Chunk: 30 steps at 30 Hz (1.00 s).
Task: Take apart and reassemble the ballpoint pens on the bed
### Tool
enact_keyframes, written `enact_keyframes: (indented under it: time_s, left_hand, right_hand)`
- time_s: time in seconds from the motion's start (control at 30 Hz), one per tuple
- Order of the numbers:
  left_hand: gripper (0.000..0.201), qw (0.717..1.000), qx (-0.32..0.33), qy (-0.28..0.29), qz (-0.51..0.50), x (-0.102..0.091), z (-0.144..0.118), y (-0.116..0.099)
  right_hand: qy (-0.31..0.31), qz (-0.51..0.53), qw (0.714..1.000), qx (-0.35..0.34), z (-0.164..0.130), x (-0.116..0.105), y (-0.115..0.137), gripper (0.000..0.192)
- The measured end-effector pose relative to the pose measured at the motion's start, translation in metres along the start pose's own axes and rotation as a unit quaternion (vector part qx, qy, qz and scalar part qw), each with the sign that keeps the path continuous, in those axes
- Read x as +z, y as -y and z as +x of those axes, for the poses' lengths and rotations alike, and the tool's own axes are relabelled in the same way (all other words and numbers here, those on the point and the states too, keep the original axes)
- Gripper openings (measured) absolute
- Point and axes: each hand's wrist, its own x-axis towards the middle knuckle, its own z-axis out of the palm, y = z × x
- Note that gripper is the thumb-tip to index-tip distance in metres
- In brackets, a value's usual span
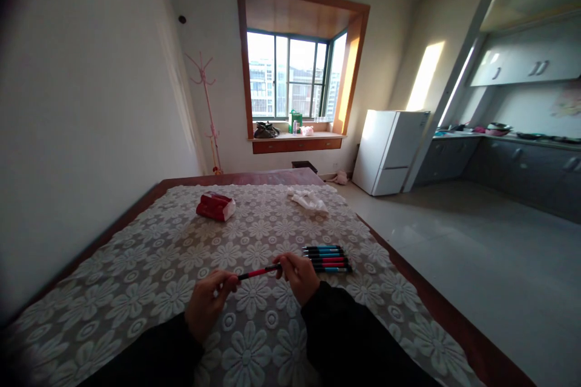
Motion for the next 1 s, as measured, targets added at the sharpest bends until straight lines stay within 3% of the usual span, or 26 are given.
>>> enact_keyframes:
  time_s: [0.07,0.13,0.23,0.33,0.53,0.7,1.0]
  left_hand:
    - [0.044,1.0,0.006,0.005,-0.006,0.001,0.0,0.0]
    - [0.044,1.0,0.006,0.008,-0.01,0.001,0.0,0.0]
    - [0.046,1.0,0.001,0.012,-0.018,0.001,0.0,0.0]
    - [0.046,0.999,0.018,0.034,-0.024,0.001,0.0,-0.001]
    - [0.043,0.998,0.05,0.041,-0.022,-0.002,0.0,-0.002]
    - [0.043,1.0,0.014,0.022,-0.015,-0.001,-0.001,-0.001]
    - [0.041,0.999,0.016,0.032,-0.007,-0.002,-0.001,-0.001]
  right_hand:
    - [0.036,0.182,0.98,0.07,0.001,0.003,-0.004,0.058]
    - [0.075,0.32,0.937,0.118,-0.001,0.01,-0.007,0.061]
    - [0.09,0.431,0.886,0.148,-0.005,0.021,-0.011,0.057]
    - [0.093,0.483,0.858,0.149,-0.008,0.026,-0.014,0.055]
    - [0.09,0.479,0.86,0.15,-0.007,0.024,-0.007,0.053]
    - [0.109,0.459,0.857,0.205,-0.007,0.018,0.01,0.053]
    - [0.115,0.448,0.874,0.15,-0.009,0.016,0.002,0.042]
